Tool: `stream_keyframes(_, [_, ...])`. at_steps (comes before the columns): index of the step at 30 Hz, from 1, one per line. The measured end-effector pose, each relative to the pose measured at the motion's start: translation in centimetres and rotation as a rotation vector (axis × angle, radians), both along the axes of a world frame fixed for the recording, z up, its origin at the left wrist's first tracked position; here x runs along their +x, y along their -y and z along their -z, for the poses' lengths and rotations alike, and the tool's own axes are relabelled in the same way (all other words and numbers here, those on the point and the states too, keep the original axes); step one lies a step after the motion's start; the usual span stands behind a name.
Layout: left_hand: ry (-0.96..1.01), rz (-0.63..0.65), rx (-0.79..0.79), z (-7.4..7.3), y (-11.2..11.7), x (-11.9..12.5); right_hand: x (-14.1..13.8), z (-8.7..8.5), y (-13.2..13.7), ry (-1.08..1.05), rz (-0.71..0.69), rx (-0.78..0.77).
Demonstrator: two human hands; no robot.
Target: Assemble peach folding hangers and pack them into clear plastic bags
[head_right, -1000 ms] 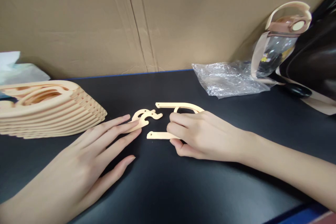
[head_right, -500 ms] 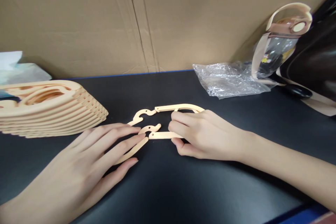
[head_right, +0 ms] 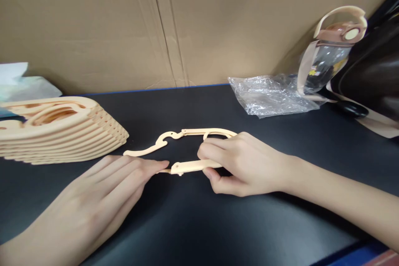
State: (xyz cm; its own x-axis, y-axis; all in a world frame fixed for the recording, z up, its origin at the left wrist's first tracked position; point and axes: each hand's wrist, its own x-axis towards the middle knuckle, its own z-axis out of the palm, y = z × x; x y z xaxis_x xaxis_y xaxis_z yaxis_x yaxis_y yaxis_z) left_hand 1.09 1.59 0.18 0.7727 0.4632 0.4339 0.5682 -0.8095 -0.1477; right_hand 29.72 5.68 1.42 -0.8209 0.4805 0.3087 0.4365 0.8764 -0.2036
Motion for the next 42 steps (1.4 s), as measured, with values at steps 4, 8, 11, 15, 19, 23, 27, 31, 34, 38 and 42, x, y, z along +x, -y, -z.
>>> stream_keyframes(4, [0.005, -0.052, -0.007, 0.1, -0.2, -0.3, 0.0, -0.1, 0.2, -0.008, -0.017, -0.08])
stream_keyframes(8, [0.03, -0.086, 0.014, 0.2, -0.2, 0.0, 0.0, 0.2, 0.3, -0.021, -0.019, -0.103])
stream_keyframes(11, [0.04, -0.128, -0.006, 0.3, -0.1, 0.2, 0.0, 0.4, 0.4, -0.017, -0.023, -0.084])
stream_keyframes(15, [0.076, -0.17, -0.044, 0.7, 0.1, 0.0, -0.1, 0.7, 0.5, 0.037, -0.019, -0.011])
stream_keyframes(19, [0.075, -0.135, -0.082, 1.1, 0.2, -0.3, -0.2, 0.9, 0.7, 0.063, -0.008, 0.111])
stream_keyframes(23, [0.092, -0.091, -0.091, 1.1, 0.0, 0.0, -0.3, 1.0, 0.8, 0.043, -0.01, 0.189])
stream_keyframes(27, [0.109, -0.079, -0.225, 0.7, 0.0, 0.2, -0.6, 1.1, 0.8, 0.018, -0.014, 0.231])
stream_keyframes(31, [0.089, -0.053, -0.33, 0.2, 0.1, 0.3, -0.9, 1.1, 0.8, 0.004, -0.04, 0.271])
stream_keyframes(34, [0.078, -0.032, -0.383, 0.0, 0.0, 0.3, -1.0, 1.1, 0.8, 0.01, -0.052, 0.27])
stream_keyframes(38, [0.085, -0.021, -0.435, -0.2, -0.2, 0.2, -1.1, 1.1, 0.9, 0.011, -0.06, 0.256])
stream_keyframes(42, [0.087, -0.001, -0.44, -0.2, -0.3, 0.2, -1.2, 1.0, 0.9, -0.003, -0.076, 0.265])
